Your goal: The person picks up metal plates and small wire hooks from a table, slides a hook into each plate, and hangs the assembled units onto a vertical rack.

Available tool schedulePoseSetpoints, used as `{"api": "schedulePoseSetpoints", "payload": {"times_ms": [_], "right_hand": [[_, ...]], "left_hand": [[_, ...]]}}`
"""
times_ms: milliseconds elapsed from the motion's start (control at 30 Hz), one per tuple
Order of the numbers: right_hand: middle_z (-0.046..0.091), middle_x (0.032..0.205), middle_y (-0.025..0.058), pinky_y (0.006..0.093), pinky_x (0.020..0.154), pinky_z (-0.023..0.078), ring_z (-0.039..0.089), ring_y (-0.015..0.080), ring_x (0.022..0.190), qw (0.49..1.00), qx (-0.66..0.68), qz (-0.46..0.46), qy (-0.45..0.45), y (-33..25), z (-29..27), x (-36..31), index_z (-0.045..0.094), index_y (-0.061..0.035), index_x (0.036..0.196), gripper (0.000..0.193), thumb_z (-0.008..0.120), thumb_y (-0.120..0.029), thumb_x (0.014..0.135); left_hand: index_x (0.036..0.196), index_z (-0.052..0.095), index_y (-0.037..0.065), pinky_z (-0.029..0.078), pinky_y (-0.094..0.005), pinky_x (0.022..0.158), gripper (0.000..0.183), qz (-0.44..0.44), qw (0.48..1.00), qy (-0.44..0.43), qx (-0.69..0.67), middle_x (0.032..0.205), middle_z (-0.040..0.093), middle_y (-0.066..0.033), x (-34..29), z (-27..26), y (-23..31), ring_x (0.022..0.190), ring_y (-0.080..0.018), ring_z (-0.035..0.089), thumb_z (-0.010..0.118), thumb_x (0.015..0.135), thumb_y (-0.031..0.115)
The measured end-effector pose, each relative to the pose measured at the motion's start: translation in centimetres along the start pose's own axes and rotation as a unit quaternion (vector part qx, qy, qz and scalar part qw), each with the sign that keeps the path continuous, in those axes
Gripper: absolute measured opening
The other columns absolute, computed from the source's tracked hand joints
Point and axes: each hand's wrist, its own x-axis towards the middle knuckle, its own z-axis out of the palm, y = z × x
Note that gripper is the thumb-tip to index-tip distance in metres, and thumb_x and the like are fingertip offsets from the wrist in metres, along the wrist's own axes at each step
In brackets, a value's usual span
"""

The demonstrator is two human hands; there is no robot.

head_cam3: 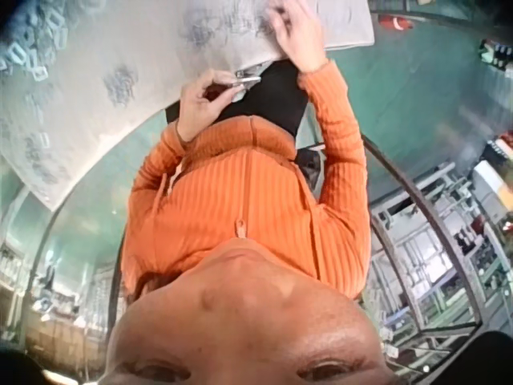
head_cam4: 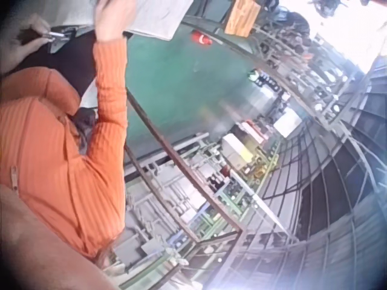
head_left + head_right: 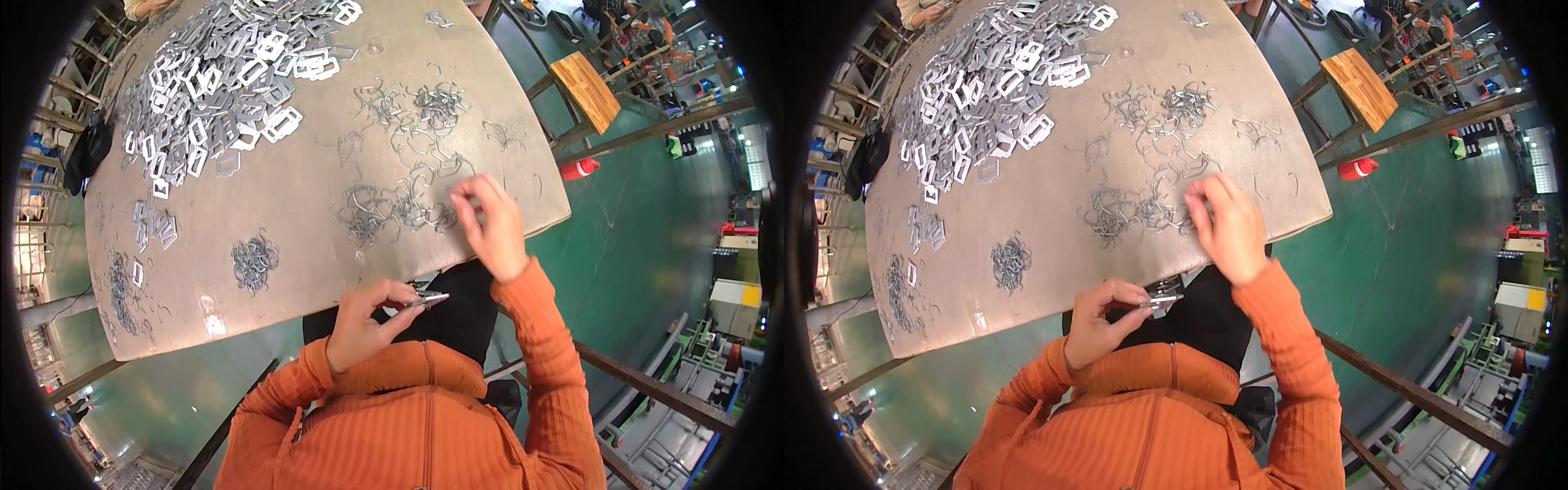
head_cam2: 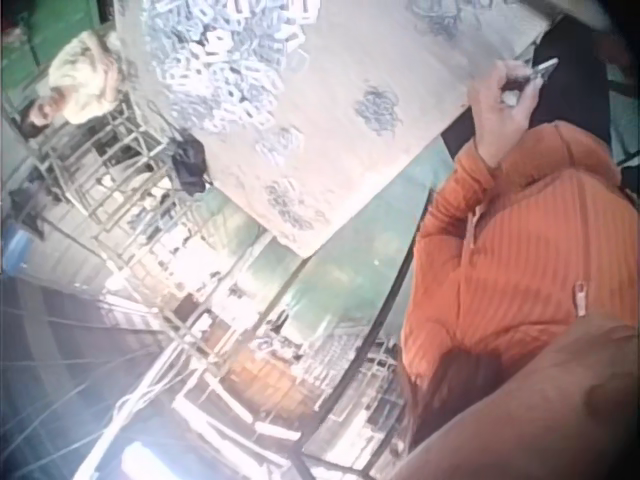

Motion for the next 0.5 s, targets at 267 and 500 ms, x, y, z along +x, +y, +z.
{"api": "schedulePoseSetpoints", "payload": {"times_ms": [267, 500], "right_hand": [[0.060, 0.085, 0.0116, 0.0428, 0.065, 0.050, 0.062, 0.0326, 0.076, 0.994, -0.100, 0.030, -0.026, 4.1, 5.8, 7.6, 0.064, -0.0074, 0.090, 0.010, 0.062, -0.011, 0.081], [0.058, 0.084, 0.0131, 0.0450, 0.061, 0.050, 0.062, 0.0347, 0.069, 0.991, -0.112, -0.017, -0.069, 1.6, 7.3, 8.0, 0.067, -0.0115, 0.090, 0.013, 0.059, -0.010, 0.080]], "left_hand": [[0.086, 0.060, 0.001, 0.051, -0.0274, 0.071, 0.019, 0.029, 0.997, -0.029, 0.062, 0.086, 0.066, -0.0112, 0.1, -1.0, -1.3, 0.080, -0.0190, 0.065, 0.072, 0.073, -0.006], [0.085, 0.061, 0.002, 0.050, -0.0284, 0.069, 0.015, 0.032, 0.998, -0.030, 0.053, 0.086, 0.066, -0.0091, 0.5, -1.5, -2.6, 0.077, -0.0193, 0.065, 0.072, 0.075, 0.000]]}}
